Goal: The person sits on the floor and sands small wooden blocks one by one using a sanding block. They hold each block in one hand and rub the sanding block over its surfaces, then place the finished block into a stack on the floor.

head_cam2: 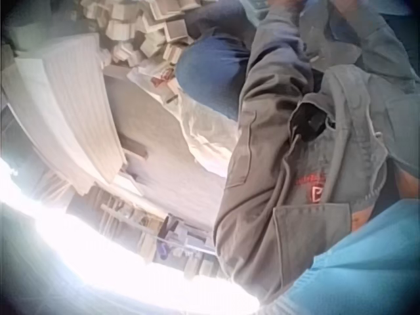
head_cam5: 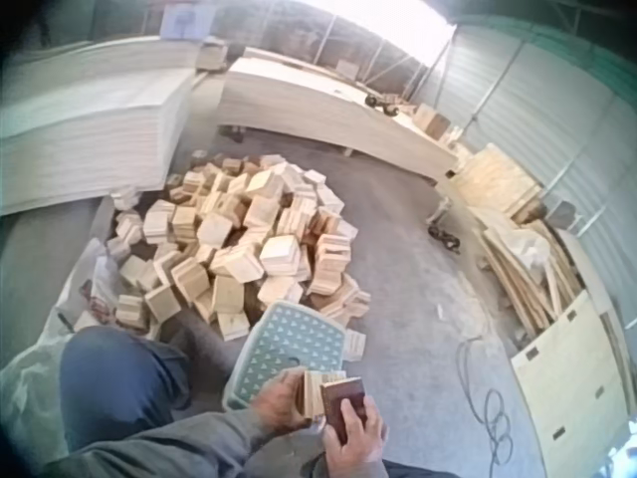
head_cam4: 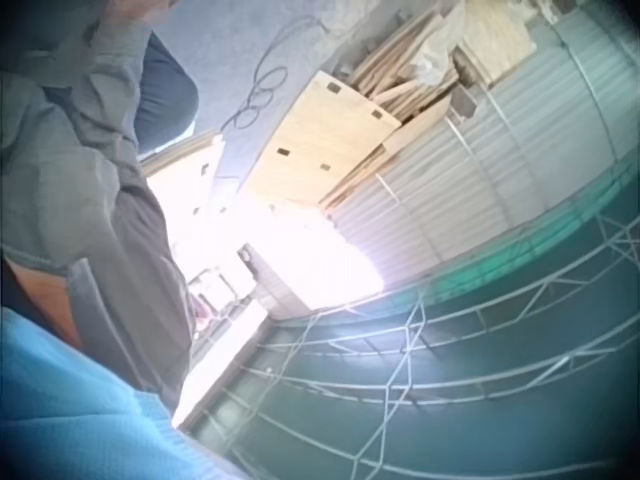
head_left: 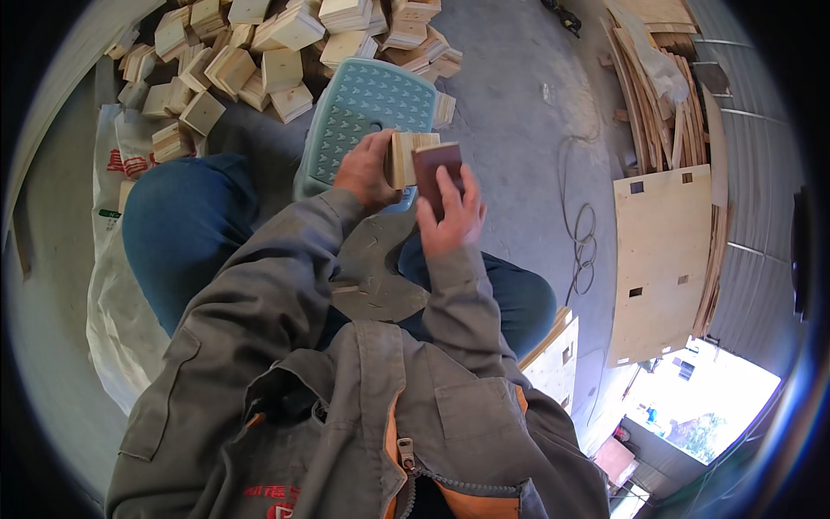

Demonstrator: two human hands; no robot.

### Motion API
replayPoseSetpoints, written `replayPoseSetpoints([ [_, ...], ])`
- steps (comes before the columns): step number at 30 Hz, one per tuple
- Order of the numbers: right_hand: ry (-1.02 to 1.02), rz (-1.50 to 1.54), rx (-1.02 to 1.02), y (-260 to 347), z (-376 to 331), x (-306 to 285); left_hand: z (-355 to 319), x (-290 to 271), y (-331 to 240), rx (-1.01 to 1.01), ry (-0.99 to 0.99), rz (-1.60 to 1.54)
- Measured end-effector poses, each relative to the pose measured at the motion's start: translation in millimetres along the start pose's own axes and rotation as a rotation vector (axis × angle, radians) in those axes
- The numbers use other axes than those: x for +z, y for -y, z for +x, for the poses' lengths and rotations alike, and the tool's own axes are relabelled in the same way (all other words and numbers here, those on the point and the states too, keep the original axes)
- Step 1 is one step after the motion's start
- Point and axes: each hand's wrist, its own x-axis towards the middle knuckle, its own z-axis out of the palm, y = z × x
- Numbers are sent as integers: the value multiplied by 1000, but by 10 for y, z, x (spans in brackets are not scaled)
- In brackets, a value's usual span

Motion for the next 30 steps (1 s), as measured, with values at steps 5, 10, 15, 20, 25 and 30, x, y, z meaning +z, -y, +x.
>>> replayPoseSetpoints([
  [5,55,25,263,-281,799,275,-7,88,206,39,-18,-50],
  [10,59,74,237,-603,819,363,13,86,122,37,18,-58],
  [15,74,5,126,-136,293,86,12,67,197,20,24,-15],
  [20,76,18,-12,177,-276,-146,36,133,237,45,33,-23],
  [25,102,8,-2,269,-264,-169,36,139,230,58,10,-36],
  [30,106,-4,50,222,294,50,19,133,265,36,-3,-48],
])
